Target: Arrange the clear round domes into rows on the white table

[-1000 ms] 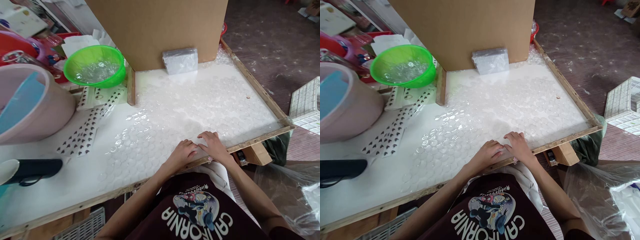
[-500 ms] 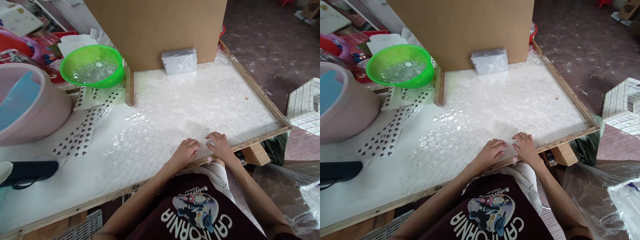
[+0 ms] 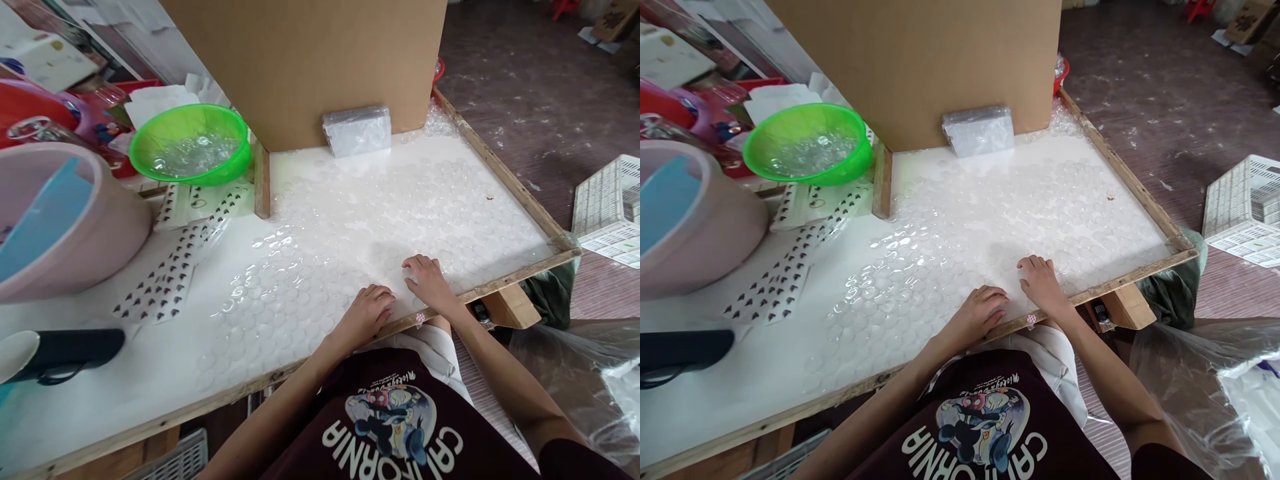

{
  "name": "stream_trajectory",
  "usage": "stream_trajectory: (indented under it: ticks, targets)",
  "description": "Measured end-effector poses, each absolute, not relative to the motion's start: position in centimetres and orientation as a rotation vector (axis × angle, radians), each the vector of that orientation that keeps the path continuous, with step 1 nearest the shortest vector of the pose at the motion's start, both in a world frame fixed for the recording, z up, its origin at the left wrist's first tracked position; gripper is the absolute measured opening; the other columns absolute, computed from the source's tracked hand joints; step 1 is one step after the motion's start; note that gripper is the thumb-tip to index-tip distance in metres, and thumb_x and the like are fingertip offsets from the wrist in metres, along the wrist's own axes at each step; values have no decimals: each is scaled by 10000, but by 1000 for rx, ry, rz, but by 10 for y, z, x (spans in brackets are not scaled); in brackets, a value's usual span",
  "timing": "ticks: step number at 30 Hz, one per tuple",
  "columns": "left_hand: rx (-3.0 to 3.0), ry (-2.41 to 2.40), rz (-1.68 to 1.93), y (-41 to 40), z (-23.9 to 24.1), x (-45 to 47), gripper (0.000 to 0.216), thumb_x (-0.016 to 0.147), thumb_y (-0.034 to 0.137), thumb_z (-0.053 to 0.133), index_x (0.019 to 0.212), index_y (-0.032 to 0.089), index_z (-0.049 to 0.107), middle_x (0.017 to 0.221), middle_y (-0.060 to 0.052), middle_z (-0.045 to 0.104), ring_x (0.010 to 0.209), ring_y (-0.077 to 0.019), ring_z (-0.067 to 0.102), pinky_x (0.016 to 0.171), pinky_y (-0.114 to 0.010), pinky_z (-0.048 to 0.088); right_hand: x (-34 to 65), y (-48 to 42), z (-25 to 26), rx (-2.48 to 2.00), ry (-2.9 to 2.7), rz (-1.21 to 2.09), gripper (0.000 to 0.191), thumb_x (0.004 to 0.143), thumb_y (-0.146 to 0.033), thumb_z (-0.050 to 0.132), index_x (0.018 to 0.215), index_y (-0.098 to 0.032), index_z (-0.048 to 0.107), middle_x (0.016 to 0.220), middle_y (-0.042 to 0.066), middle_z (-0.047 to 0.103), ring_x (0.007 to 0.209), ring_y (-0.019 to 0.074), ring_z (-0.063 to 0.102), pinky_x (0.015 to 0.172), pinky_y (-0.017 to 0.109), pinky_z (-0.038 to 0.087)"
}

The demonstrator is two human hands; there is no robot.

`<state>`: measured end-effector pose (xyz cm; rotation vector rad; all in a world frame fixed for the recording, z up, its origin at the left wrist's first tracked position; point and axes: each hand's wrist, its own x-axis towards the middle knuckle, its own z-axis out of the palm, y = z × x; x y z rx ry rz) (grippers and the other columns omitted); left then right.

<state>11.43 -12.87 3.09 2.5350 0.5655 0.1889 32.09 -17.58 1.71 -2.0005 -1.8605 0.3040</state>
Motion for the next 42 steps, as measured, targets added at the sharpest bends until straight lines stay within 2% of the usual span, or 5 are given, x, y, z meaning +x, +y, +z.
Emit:
stream_trajectory:
  ticks: [14, 24, 27, 32, 42]
  targets:
    - [2536, 563, 201, -118, 22, 115, 230, 876, 85, 561, 1060, 204, 629, 1140, -66, 646, 1083, -237, 576, 956, -406, 474, 308, -185, 28, -1889, -1843, 524, 235, 855, -123, 554, 1072, -213, 559, 1114, 68, 645, 1062, 241, 591, 916, 383, 348]
    - [2523, 594, 273, -118, 23, 114, 206, 901, 116, 533, 1058, 204, 634, 1116, -69, 657, 1066, -239, 583, 932, -417, 488, 314, -198, 37, -1867, -1881, 507, 184, 876, -158, 588, 1046, -226, 595, 1092, 58, 656, 1064, 239, 602, 898, 371, 364]
    - [2534, 576, 285, -119, 23, 121, 252, 916, 128, 516, 1139, 191, 616, 1207, -88, 640, 1139, -243, 569, 987, -420, 478, 328, -209, 40, -1918, -1800, 458, 154, 899, -188, 584, 1048, -220, 604, 1099, 66, 656, 1044, 244, 602, 895, 377, 352]
    - [2597, 418, 214, -121, 20, 142, 374, 953, 155, 471, 1324, 175, 522, 1479, -101, 497, 1385, -235, 429, 1150, -449, 368, 347, -230, 44, -2012, -1746, 408, 101, 918, -186, 568, 1004, -220, 609, 1050, 44, 675, 994, 229, 605, 873, 365, 343]
    - [2655, 511, 196, -109, 15, 116, 356, 981, 179, 445, 1318, 149, 558, 1507, -110, 480, 1415, -251, 414, 1187, -470, 342, 324, -216, 28, -2101, -1894, 326, 69, 894, -189, 624, 959, -210, 623, 1001, 59, 671, 943, 237, 589, 865, 372, 336]
